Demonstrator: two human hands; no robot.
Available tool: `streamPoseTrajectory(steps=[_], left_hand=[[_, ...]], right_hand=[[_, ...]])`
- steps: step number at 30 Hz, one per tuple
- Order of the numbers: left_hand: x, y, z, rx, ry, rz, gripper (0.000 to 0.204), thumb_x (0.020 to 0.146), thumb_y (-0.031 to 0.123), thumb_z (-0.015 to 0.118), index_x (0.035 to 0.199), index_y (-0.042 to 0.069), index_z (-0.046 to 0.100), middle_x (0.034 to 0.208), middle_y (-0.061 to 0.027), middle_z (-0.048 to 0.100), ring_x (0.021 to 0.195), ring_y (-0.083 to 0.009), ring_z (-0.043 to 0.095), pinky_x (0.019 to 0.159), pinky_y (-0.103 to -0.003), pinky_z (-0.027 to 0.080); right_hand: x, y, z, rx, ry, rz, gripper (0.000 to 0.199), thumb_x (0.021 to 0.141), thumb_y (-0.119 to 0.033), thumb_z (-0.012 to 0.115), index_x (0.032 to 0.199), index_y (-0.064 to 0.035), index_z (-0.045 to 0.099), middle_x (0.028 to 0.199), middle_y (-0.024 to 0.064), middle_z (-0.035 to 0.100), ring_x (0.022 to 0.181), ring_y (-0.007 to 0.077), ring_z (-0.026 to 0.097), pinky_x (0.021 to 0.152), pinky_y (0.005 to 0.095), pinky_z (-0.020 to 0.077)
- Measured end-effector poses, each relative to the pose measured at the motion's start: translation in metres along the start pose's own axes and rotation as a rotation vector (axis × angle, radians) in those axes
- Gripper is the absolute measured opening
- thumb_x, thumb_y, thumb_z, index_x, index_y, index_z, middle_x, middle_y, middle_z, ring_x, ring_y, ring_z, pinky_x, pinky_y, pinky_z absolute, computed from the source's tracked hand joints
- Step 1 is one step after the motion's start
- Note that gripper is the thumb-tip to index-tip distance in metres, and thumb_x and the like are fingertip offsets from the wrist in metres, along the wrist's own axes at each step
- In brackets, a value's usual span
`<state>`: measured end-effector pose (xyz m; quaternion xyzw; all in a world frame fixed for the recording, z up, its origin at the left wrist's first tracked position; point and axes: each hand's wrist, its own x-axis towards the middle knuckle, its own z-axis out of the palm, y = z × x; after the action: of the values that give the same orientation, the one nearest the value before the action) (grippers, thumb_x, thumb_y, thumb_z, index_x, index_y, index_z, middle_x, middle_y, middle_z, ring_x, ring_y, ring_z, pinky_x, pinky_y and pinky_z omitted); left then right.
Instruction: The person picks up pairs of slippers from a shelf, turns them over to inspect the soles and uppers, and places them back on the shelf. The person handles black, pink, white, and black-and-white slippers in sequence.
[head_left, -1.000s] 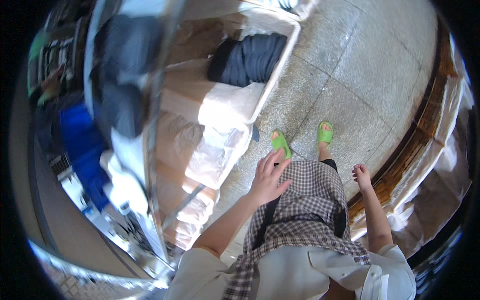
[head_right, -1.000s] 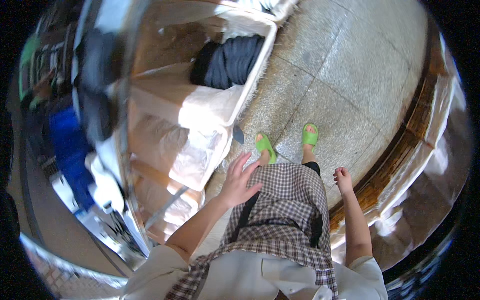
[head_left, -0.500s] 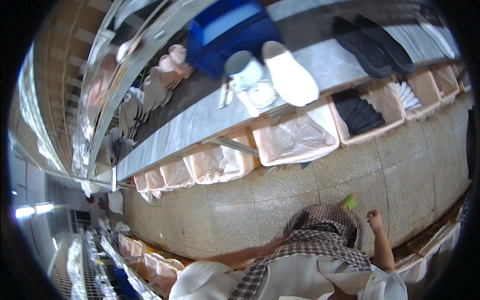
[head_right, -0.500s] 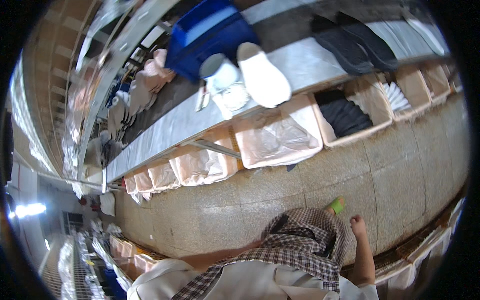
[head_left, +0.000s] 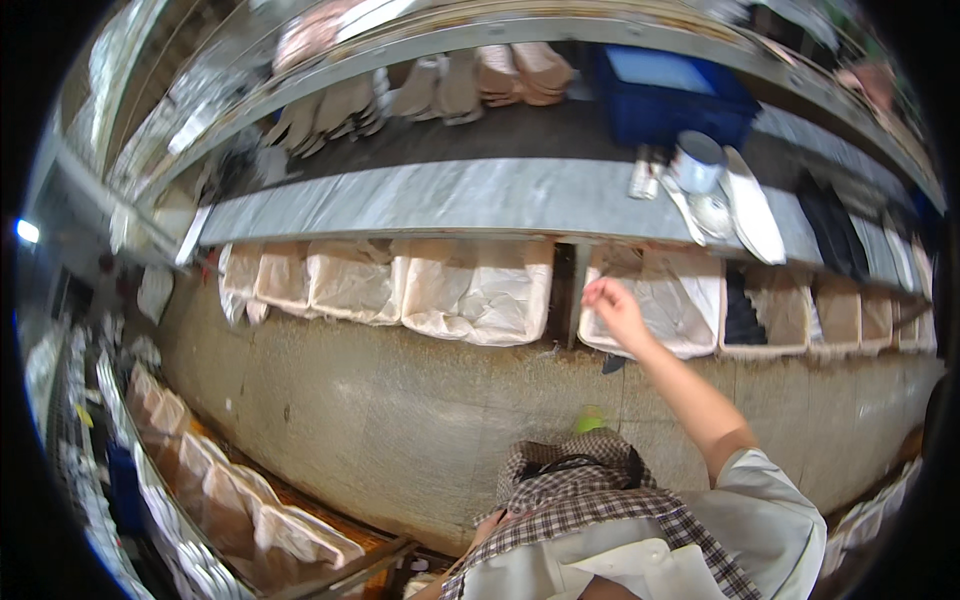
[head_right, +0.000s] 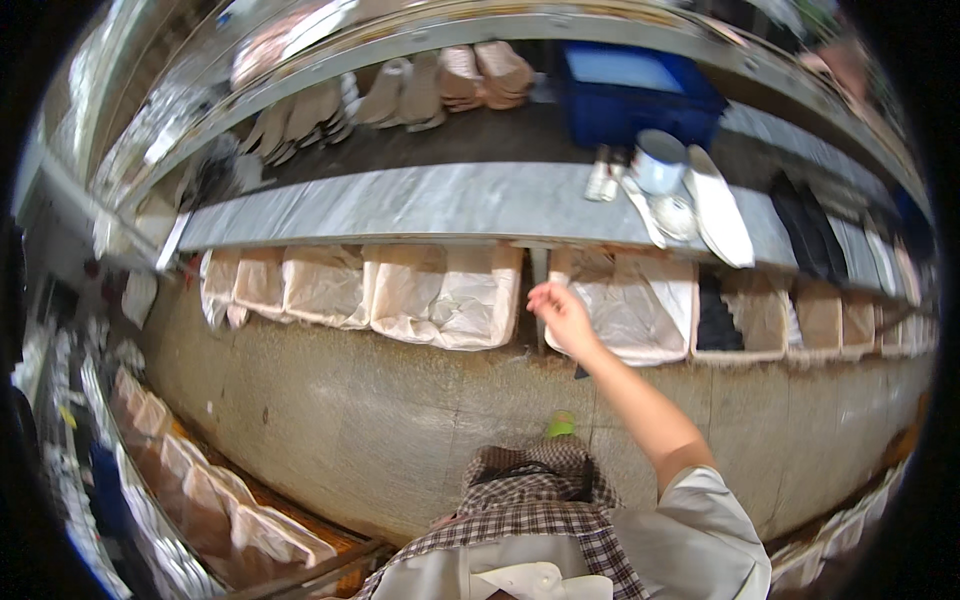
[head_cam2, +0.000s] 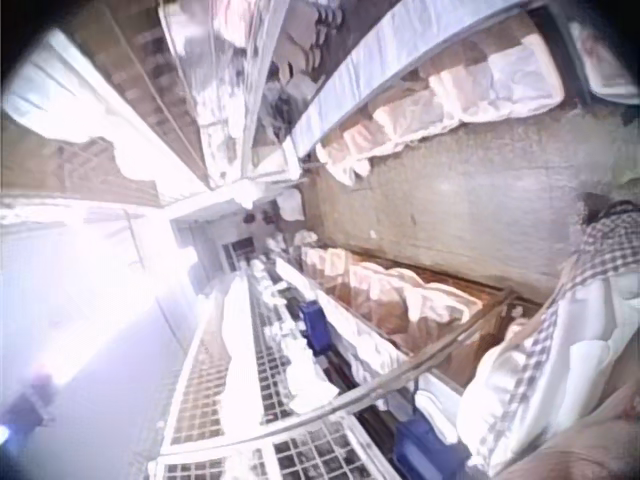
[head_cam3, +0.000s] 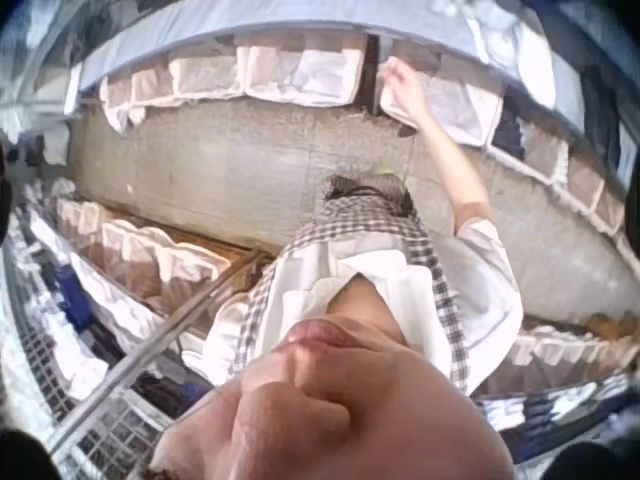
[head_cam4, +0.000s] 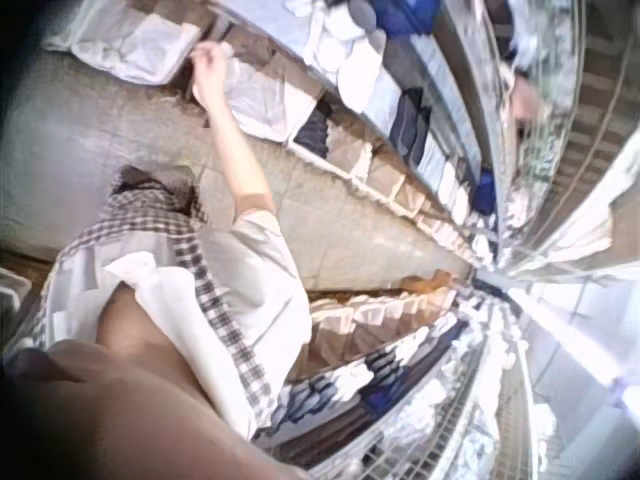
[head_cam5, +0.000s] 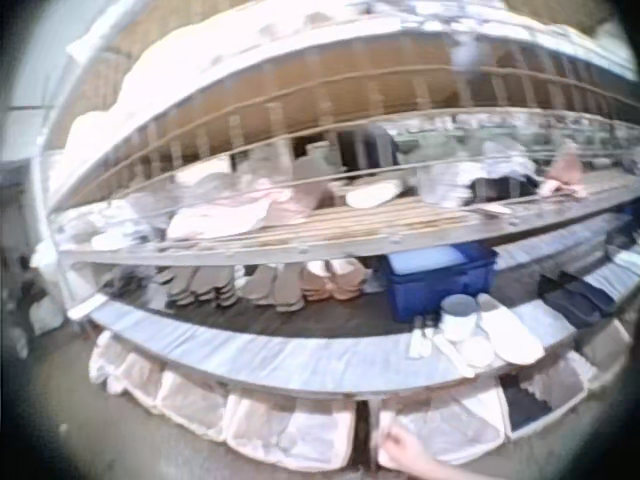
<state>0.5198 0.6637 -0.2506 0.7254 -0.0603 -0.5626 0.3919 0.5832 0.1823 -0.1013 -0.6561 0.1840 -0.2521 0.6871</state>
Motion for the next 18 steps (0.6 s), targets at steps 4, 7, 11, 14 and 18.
streamPoseTrajectory(steps=[4,7,11,14,18], left_hand=[[-0.017,0.038,-0.019,0.022,0.139,-0.047,0.044,0.093,0.037,0.050,0.116,0.001,0.055,0.102,-0.0142,0.062,0.094,-0.0199,0.058,0.081,-0.030,0.044],[-0.025,0.062,-0.030,-0.250,0.492,0.317,0.045,0.093,0.034,0.051,0.120,-0.001,0.050,0.103,-0.0154,0.062,0.097,-0.0226,0.058,0.083,-0.032,0.044],[0.002,0.081,-0.078,-0.369,0.958,0.095,0.044,0.093,0.029,0.052,0.125,0.001,0.041,0.108,-0.0132,0.056,0.101,-0.0206,0.053,0.088,-0.034,0.043],[0.016,0.092,-0.103,-0.366,1.107,0.014,0.045,0.087,0.027,0.059,0.118,-0.002,0.046,0.098,-0.0170,0.060,0.092,-0.0271,0.058,0.082,-0.035,0.046],[0.040,0.117,-0.115,-0.326,1.012,-0.122,0.047,0.083,0.023,0.063,0.119,-0.001,0.046,0.099,-0.0163,0.062,0.091,-0.0260,0.060,0.081,-0.035,0.048]], right_hand=[[0.121,-0.007,-0.006,-0.272,0.057,-0.303,0.015,0.087,-0.006,0.055,0.102,-0.0056,0.056,0.092,0.0032,0.059,0.088,0.0138,0.057,0.081,0.0260,0.0452],[0.250,0.020,-0.053,-0.758,0.317,-0.535,0.023,0.087,-0.014,0.057,0.107,-0.0026,0.060,0.105,0.0114,0.062,0.094,0.0212,0.058,0.084,0.0304,0.0441],[0.442,0.063,-0.150,-1.354,0.524,-0.297,0.035,0.091,-0.021,0.051,0.119,-0.0018,0.056,0.121,0.0179,0.055,0.116,0.0333,0.047,0.096,0.0363,0.0397],[0.515,0.062,-0.202,-1.010,0.157,-0.513,0.041,0.094,-0.022,0.042,0.127,0.0014,0.047,0.132,0.0170,0.047,0.120,0.0273,0.045,0.102,0.0371,0.0320],[0.549,0.071,-0.192,-0.359,0.183,-0.121,0.045,0.093,-0.018,0.042,0.132,0.0037,0.041,0.134,0.0152,0.044,0.122,0.0252,0.043,0.102,0.0364,0.0307]])
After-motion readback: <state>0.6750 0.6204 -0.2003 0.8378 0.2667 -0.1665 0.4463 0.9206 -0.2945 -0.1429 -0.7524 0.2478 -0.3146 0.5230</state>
